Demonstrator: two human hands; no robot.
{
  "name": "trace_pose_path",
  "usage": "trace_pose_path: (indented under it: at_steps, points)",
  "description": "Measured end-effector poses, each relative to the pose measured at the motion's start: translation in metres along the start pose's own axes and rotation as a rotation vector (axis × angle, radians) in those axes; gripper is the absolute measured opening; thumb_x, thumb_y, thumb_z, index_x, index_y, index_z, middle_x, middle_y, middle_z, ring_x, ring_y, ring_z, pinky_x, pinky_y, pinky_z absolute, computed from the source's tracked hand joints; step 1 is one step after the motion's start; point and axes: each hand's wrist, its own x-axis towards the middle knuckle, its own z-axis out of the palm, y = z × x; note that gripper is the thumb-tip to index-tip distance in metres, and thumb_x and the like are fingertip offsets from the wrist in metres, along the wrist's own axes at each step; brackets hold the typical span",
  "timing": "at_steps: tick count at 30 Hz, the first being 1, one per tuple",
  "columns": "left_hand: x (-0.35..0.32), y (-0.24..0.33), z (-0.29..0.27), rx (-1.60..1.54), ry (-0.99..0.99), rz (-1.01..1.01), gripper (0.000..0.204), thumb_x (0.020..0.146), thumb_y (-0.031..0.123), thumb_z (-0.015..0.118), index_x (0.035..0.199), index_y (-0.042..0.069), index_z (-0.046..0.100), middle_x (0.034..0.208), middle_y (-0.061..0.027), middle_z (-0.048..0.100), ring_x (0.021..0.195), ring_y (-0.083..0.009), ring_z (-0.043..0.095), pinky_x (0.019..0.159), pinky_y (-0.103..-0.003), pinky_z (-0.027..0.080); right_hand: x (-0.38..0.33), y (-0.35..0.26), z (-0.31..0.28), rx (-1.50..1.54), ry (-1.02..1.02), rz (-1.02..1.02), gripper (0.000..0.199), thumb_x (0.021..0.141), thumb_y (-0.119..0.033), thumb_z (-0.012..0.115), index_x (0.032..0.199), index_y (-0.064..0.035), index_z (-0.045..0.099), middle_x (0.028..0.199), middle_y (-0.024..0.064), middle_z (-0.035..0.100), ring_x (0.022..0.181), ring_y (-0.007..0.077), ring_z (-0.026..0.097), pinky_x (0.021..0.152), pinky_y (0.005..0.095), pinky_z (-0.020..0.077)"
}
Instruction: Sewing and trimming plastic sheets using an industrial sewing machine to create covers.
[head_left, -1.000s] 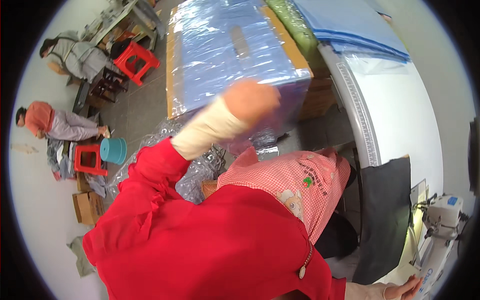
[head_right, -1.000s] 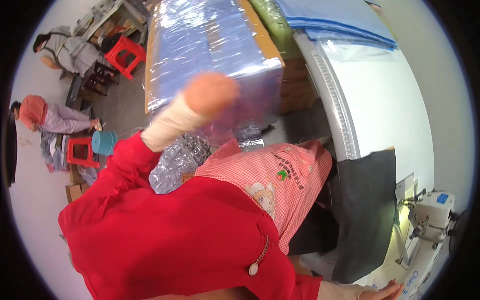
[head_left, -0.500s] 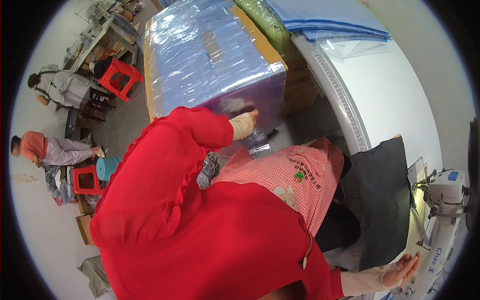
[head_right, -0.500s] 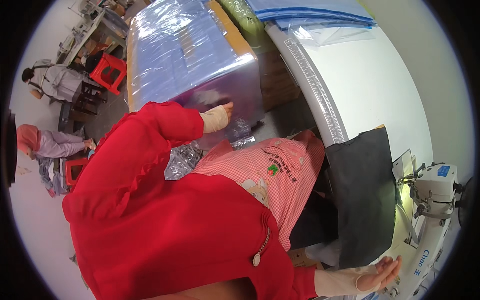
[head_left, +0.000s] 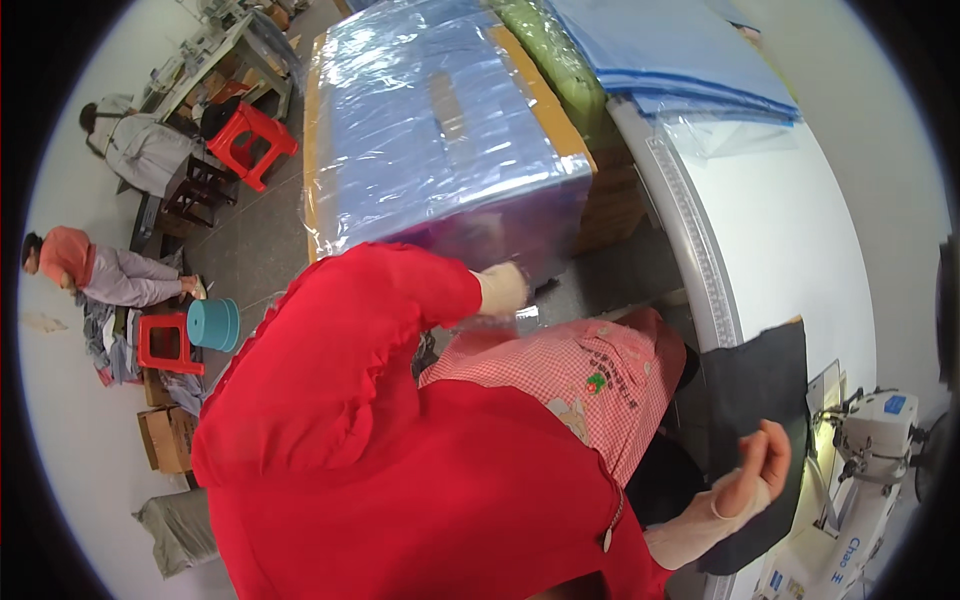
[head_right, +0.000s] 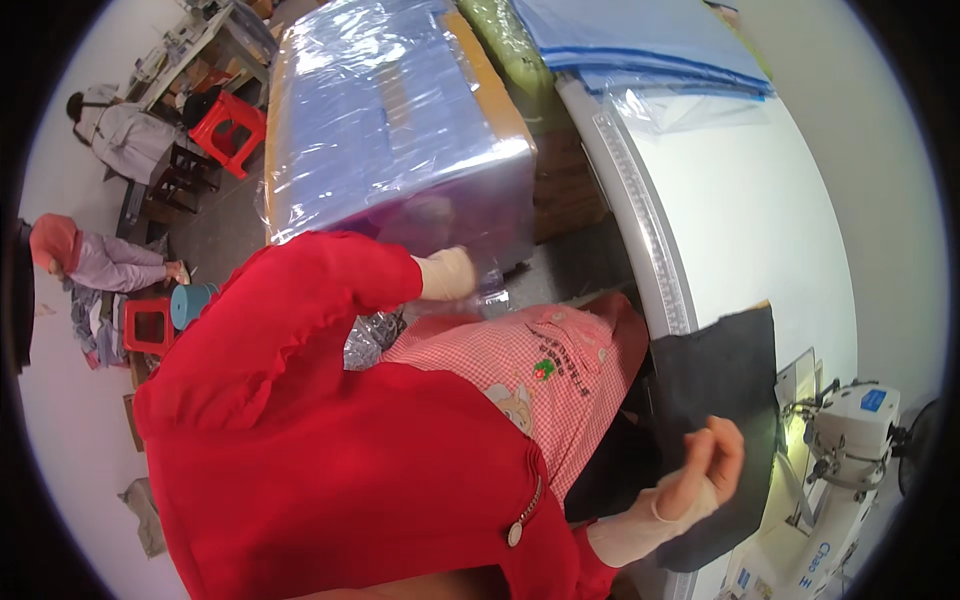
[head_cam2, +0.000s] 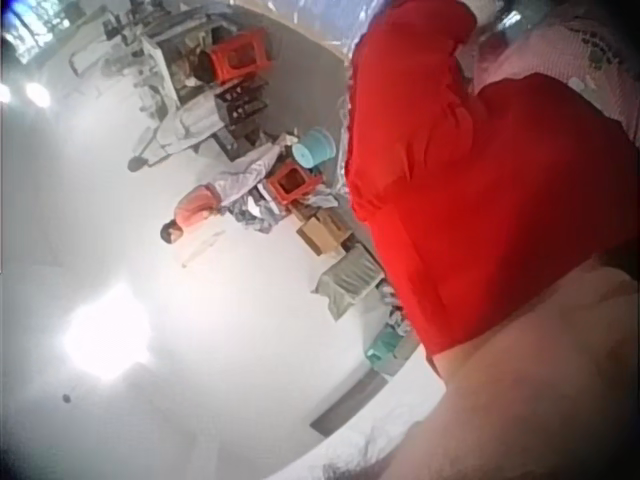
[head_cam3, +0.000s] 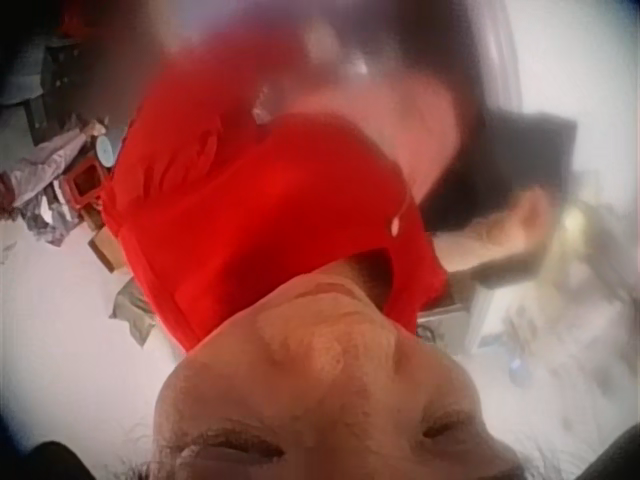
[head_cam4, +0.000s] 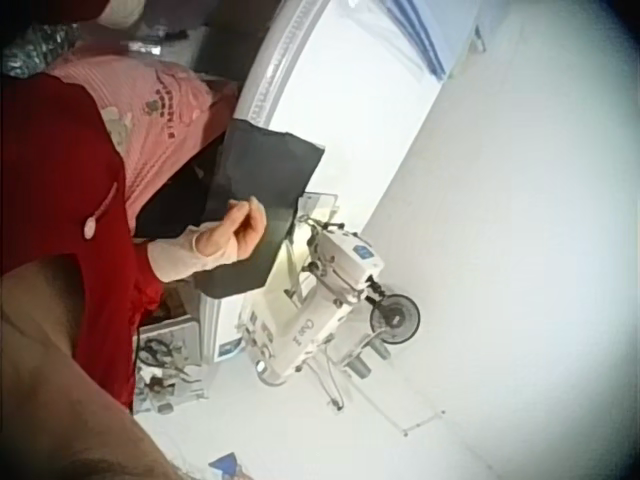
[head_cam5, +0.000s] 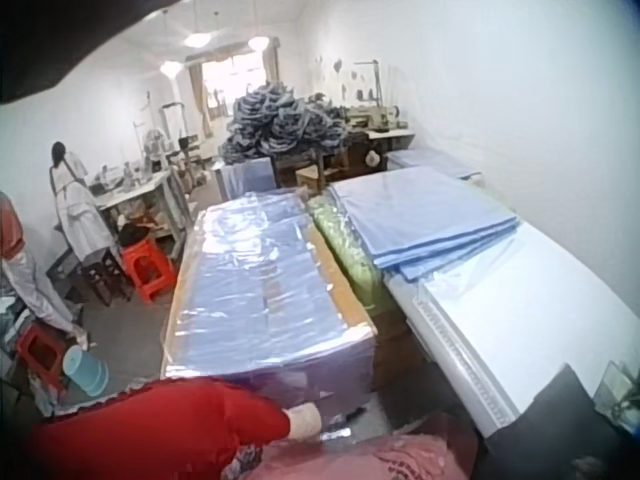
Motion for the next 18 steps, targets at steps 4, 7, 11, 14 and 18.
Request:
trace_pose_path:
  at_steps: [4, 7, 11, 14, 18]
  points:
    - [-0.085, 0.028, -0.104, 0.087, 0.530, 0.423, 0.013, 0.063, 0.017, 0.060, 0.070, 0.006, 0.058, 0.070, -0.0098, 0.060, 0.069, -0.0279, 0.060, 0.063, -0.039, 0.048, -0.003, 0.010, 0.061, 0.002, -0.493, -0.020, 0.056, 0.070, -0.005, 0.066, 0.121, -0.0036, 0.045, 0.113, 0.0080, 0.050, 0.103, 0.0165, 0.047, 0.087, 0.0289, 0.0369]
    - [-0.137, 0.045, -0.162, -0.045, 0.942, 0.702, 0.007, 0.070, 0.016, 0.053, 0.068, 0.010, 0.054, 0.071, -0.0034, 0.054, 0.070, -0.0224, 0.057, 0.062, -0.032, 0.042, 0.001, 0.002, 0.109, -0.048, -0.809, -0.111, 0.093, 0.060, -0.017, 0.077, 0.136, -0.0038, 0.025, 0.136, 0.0136, 0.032, 0.123, 0.0226, 0.034, 0.101, 0.0345, 0.0268]
    - [-0.154, 0.056, -0.157, 0.011, 1.466, 0.918, 0.011, 0.072, 0.015, 0.057, 0.067, 0.008, 0.050, 0.070, -0.0046, 0.049, 0.068, -0.0209, 0.054, 0.064, -0.032, 0.044, -0.015, -0.006, 0.132, 0.149, -0.849, -0.113, 0.045, 0.080, -0.013, 0.057, 0.119, -0.0027, 0.038, 0.111, 0.0082, 0.045, 0.101, 0.0179, 0.047, 0.082, 0.0273, 0.0386]
    - [-0.170, 0.041, -0.155, -0.054, 1.694, 0.856, 0.011, 0.076, 0.010, 0.057, 0.084, 0.003, 0.058, 0.089, -0.0084, 0.057, 0.083, -0.0231, 0.057, 0.073, -0.036, 0.046, -0.002, 0.007, 0.122, 0.099, -0.780, -0.286, 0.019, 0.085, -0.017, 0.049, 0.090, -0.0010, 0.057, 0.082, 0.0044, 0.056, 0.076, 0.0148, 0.056, 0.063, 0.0264, 0.0438]
    - [-0.218, -0.015, -0.133, -0.134, 1.781, 0.424, 0.017, 0.071, 0.008, 0.063, 0.088, 0.006, 0.060, 0.092, -0.0112, 0.056, 0.084, -0.0279, 0.057, 0.069, -0.039, 0.047, 0.074, -0.040, 0.112, 0.455, -0.332, -0.013, 0.028, 0.086, -0.020, 0.053, 0.063, -0.0139, 0.040, 0.055, -0.0069, 0.031, 0.044, 0.0071, 0.029, 0.043, 0.0221, 0.0278]
